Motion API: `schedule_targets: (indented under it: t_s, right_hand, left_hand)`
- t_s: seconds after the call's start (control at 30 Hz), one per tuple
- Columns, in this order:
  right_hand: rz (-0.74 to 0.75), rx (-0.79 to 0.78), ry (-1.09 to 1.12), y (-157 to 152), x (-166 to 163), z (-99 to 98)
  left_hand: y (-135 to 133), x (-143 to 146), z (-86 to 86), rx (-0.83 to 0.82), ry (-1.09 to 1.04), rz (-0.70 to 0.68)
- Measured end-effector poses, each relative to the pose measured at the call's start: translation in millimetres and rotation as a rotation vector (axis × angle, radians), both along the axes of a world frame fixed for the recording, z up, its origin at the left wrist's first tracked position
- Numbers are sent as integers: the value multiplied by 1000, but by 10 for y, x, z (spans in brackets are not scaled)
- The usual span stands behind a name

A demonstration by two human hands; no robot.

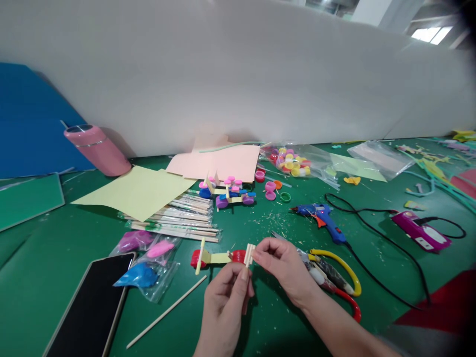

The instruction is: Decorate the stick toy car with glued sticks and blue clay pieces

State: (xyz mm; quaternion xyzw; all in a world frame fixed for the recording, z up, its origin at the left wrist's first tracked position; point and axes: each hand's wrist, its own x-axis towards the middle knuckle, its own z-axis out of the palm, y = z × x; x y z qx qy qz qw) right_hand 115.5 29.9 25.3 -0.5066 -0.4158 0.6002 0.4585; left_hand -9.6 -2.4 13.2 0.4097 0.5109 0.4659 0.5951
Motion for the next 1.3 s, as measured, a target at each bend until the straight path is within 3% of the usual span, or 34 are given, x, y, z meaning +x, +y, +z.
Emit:
schedule_targets:
  t_s: [1.3]
  right_hand:
    - [35,-6,5,-18,16,-17]
  left_hand:
    - [23,6,-22,14,72,1]
